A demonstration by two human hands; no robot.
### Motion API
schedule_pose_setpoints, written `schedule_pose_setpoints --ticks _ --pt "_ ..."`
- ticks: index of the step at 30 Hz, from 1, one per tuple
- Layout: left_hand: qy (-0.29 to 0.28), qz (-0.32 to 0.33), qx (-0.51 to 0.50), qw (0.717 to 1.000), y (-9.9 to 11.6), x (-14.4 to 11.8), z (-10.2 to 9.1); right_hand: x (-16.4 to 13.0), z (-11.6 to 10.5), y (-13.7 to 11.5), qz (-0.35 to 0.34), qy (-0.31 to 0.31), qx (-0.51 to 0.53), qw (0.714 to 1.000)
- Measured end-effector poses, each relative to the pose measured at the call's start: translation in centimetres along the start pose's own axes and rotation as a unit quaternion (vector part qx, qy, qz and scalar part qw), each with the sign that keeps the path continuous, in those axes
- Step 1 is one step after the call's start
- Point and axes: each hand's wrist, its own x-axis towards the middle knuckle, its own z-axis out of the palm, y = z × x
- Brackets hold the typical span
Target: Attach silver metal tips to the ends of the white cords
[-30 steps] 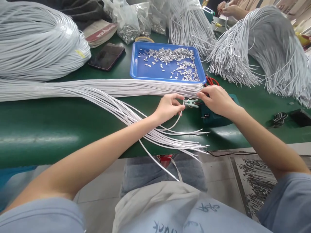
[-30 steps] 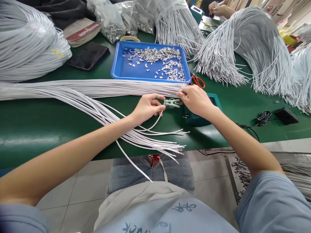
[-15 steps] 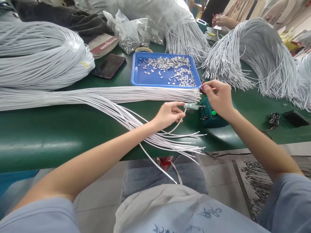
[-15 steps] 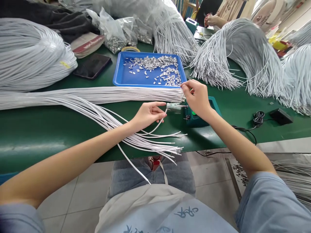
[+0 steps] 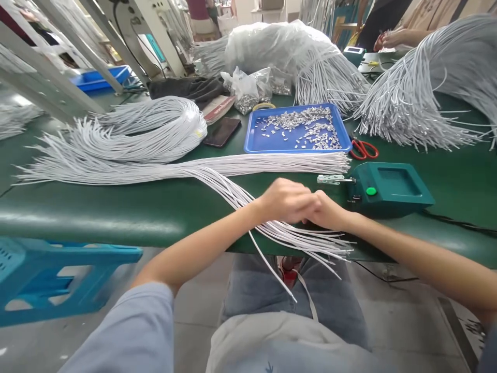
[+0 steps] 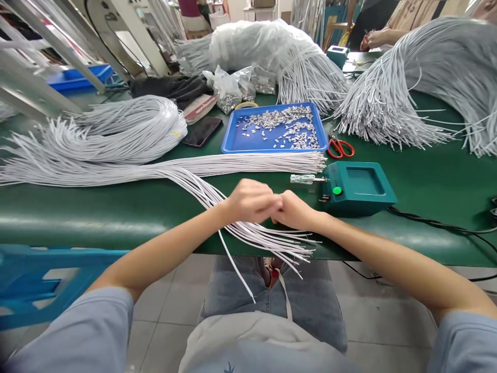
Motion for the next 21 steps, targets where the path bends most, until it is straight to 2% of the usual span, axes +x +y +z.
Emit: schedule_pose_setpoints --ticks 2,3,6,10,13,15,18,19,21 --pt "0.040 -0.126 0.083 0.988 -1.4 0.4 -0.5 -0.4 0.1 -0.6 -0.042 -0.037 -0.019 0.998" --pt "0.041 -0.177 0.131 0.975 -2.1 0.5 -0.5 -0.6 0.1 -0.9 -0.074 -0.051 -0.032 0.995" --pt "-0.013 -0.254 0.223 0.941 -4.0 0.5 -0.5 -0.8 0.2 -1.3 -0.141 -0.067 -0.040 0.987" --pt "-0.063 -0.253 0.291 0.921 -5.1 0.4 -0.5 -0.6 0.3 -0.8 -0.163 -0.056 -0.014 0.985" --pt "-0.056 -0.245 0.327 0.911 -5.2 0.5 -0.7 -0.5 0.3 -0.6 -0.170 -0.060 -0.005 0.984" --pt "-0.023 -0.257 0.329 0.908 -5.3 0.5 -0.8 -0.5 0.3 -0.5 -0.170 -0.063 0.005 0.983" --pt "0.058 -0.278 0.283 0.916 -5.3 0.4 -1.0 -0.4 0.3 -0.4 -0.165 -0.062 0.023 0.984" --pt "0.091 -0.258 0.257 0.927 -5.0 0.4 -1.0 -0.3 0.3 -0.3 -0.161 -0.057 0.030 0.985" --pt "0.160 -0.150 0.196 0.956 -3.7 0.3 -0.9 0.0 0.4 0.0 -0.142 -0.037 0.052 0.988"
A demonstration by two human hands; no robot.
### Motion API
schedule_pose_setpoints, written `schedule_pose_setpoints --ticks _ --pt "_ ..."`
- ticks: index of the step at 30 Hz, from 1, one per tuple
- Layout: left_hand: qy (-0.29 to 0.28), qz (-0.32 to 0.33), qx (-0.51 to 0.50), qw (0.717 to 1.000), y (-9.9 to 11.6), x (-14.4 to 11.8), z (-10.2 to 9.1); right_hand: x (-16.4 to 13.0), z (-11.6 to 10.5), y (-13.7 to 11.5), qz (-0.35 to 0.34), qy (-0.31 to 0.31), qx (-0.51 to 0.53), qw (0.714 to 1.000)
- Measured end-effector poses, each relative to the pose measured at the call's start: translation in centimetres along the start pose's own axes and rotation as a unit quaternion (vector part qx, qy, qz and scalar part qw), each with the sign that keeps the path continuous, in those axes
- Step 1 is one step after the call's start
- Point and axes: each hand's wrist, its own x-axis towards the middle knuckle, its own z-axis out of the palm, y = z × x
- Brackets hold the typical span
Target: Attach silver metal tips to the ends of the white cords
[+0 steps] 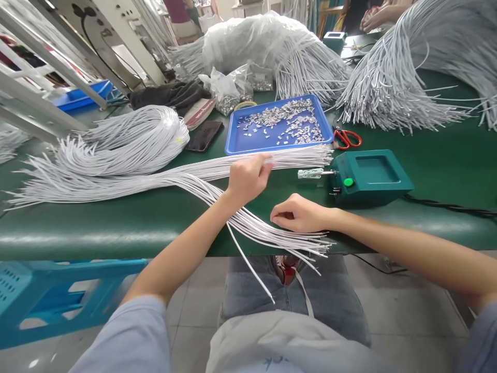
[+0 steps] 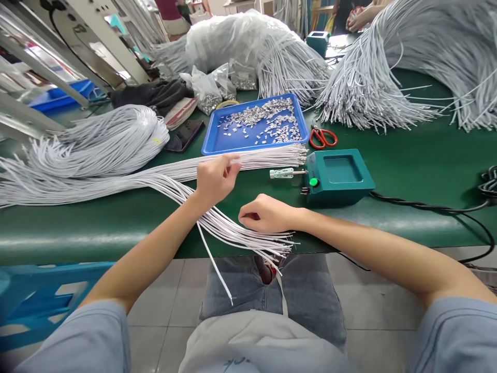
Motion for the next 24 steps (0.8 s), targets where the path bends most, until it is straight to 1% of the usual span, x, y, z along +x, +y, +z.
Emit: schedule_pose_setpoints --ticks 1,2,3,4,5,6,7,8,9,10,11,12,13,14,15,17,19,24 --pt "0.034 0.066 -0.055 0.996 0.9 -0.3 -0.4 0.2 0.0 0.2 0.016 0.018 0.014 1.000" --pt "0.059 0.133 -0.113 0.983 2.0 -0.6 -0.8 0.3 -0.1 0.4 0.033 0.035 0.028 0.998" --pt "0.061 0.194 -0.166 0.965 3.3 -1.0 -1.3 0.5 -0.1 0.6 0.050 0.048 0.040 0.997" --pt "0.033 0.232 -0.226 0.946 4.5 -1.4 -1.8 0.6 -0.2 0.8 0.064 0.062 0.051 0.995" --pt "-0.015 0.243 -0.300 0.922 5.5 -1.7 -2.3 0.7 -0.3 0.9 0.075 0.077 0.064 0.992" --pt "-0.079 0.238 -0.381 0.890 6.3 -2.0 -2.7 0.8 -0.4 1.0 0.082 0.096 0.079 0.989" --pt "-0.152 0.182 -0.446 0.863 6.8 -2.2 -2.9 0.8 -0.5 1.0 0.085 0.123 0.095 0.984" --pt "-0.207 0.105 -0.511 0.828 6.9 -2.2 -2.8 0.8 -0.6 0.9 0.084 0.161 0.110 0.977" --pt "-0.237 0.015 -0.568 0.788 6.7 -2.0 -2.6 0.7 -0.7 0.9 0.079 0.210 0.118 0.967" --pt "-0.235 -0.078 -0.615 0.748 6.2 -1.8 -2.2 0.6 -0.8 0.8 0.066 0.267 0.114 0.955" --pt "-0.206 -0.155 -0.655 0.710 5.6 -1.5 -1.6 0.5 -0.9 0.8 0.048 0.327 0.097 0.939" --pt "-0.172 -0.207 -0.681 0.681 4.9 -1.2 -1.0 0.4 -1.0 0.8 0.023 0.380 0.074 0.922" --pt "-0.146 -0.246 -0.692 0.663 4.2 -1.0 -0.4 0.3 -1.1 0.7 -0.003 0.419 0.046 0.907" --pt "-0.126 -0.274 -0.694 0.654 3.5 -0.7 0.1 0.2 -1.1 0.8 -0.028 0.442 0.019 0.897" --pt "-0.118 -0.291 -0.690 0.652 3.0 -0.5 0.5 0.2 -1.2 0.9 -0.050 0.449 -0.007 0.892" --pt "-0.122 -0.305 -0.677 0.659 2.4 -0.3 1.1 0.1 -1.4 1.1 -0.073 0.436 -0.038 0.896" --pt "-0.136 -0.299 -0.671 0.665 2.3 -0.3 1.3 0.2 -1.5 1.4 -0.067 0.418 -0.041 0.905" --pt "-0.153 -0.277 -0.667 0.674 2.4 -0.5 1.4 0.1 -1.8 1.8 -0.025 0.376 -0.012 0.926"
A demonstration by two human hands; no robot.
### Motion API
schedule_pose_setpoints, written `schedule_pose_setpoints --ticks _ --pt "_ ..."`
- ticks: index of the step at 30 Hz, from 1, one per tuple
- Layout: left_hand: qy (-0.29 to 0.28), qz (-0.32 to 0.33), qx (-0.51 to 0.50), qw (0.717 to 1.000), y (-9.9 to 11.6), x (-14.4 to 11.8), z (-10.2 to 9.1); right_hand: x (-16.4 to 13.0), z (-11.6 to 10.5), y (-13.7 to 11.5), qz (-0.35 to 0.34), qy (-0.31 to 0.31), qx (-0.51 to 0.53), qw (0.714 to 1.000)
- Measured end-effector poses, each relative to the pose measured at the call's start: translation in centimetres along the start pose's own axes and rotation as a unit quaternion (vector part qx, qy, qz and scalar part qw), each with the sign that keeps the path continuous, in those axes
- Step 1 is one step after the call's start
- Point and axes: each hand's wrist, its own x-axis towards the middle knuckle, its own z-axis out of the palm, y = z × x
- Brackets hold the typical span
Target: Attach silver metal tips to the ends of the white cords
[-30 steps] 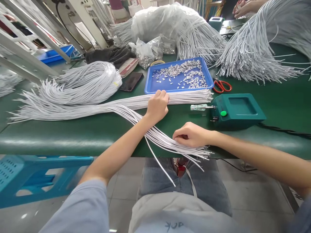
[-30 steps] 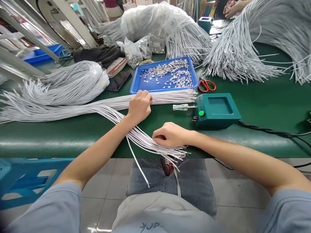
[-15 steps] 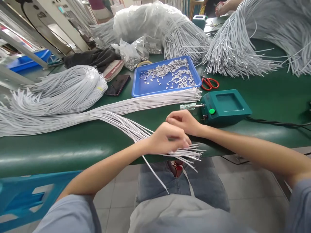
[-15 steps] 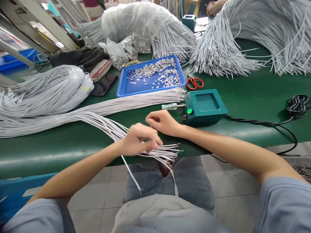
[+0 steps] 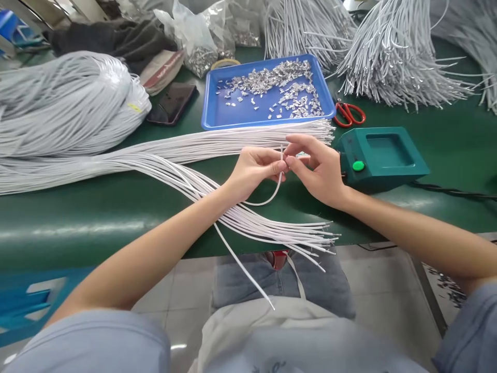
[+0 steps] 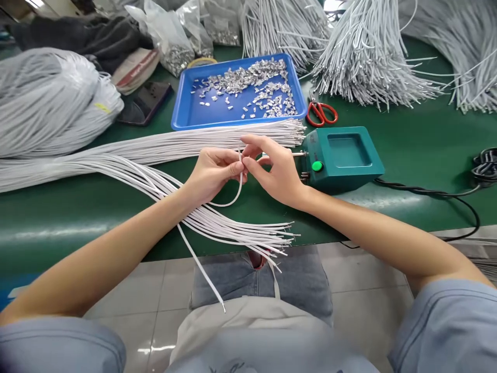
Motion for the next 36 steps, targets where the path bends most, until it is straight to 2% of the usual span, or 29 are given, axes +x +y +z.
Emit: schedule_pose_setpoints --ticks 8,17,23,28,36 --pt "-0.025 0.003 -0.016 1.000 -0.2 0.0 0.0 0.1 0.0 -0.6 0.018 0.003 0.029 0.999" --pt "-0.012 -0.005 0.002 1.000 -0.1 -0.1 0.1 0.1 0.0 -1.4 0.070 0.037 0.006 0.997" --pt "-0.032 -0.003 0.008 0.999 0.1 -0.1 0.3 0.3 -0.4 -1.3 0.115 0.017 0.057 0.992" --pt "-0.037 -0.016 0.004 0.999 0.2 -0.2 0.4 0.5 -0.6 -1.2 0.111 0.004 0.080 0.991" --pt "-0.013 -0.011 0.035 0.999 0.2 -0.1 0.5 0.4 -0.6 -1.3 0.108 0.018 0.023 0.994"
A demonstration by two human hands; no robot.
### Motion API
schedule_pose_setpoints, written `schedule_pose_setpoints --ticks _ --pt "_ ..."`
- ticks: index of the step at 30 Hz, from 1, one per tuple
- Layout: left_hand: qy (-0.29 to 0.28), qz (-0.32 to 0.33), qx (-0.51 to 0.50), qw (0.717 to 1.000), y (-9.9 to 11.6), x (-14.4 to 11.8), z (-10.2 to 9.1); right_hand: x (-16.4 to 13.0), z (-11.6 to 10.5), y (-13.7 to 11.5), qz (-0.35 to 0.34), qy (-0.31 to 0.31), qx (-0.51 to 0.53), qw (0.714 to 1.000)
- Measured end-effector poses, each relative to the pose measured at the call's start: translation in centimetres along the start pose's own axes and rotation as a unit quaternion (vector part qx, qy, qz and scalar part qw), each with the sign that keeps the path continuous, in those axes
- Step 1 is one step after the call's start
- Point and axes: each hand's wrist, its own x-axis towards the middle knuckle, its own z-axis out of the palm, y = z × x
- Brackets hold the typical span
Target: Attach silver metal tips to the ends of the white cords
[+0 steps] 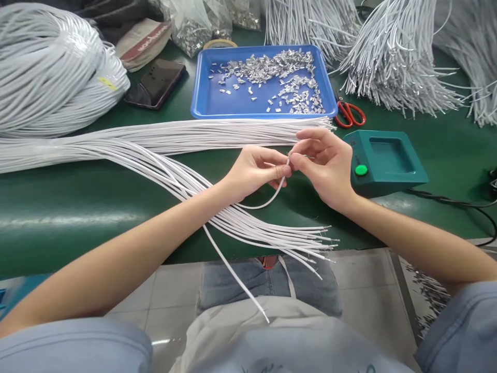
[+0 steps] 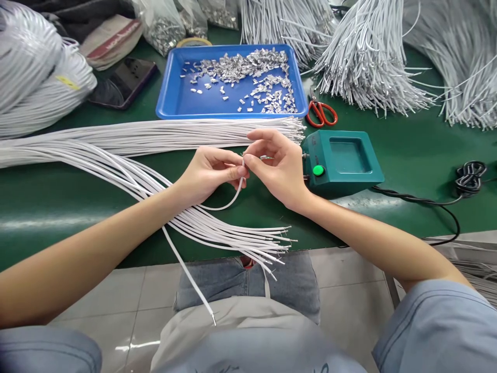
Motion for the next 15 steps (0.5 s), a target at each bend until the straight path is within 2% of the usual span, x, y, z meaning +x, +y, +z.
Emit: schedule_pose_setpoints --ticks 10,15 --pt "0.019 0.018 0.042 0.999 -0.14 -0.06 0.21 0.26 -0.02 0.06 0.032 -0.034 0.022 0.999" --pt "0.009 0.026 0.022 0.999 -0.13 -0.09 0.24 0.23 0.10 0.14 0.002 -0.040 0.033 0.999"
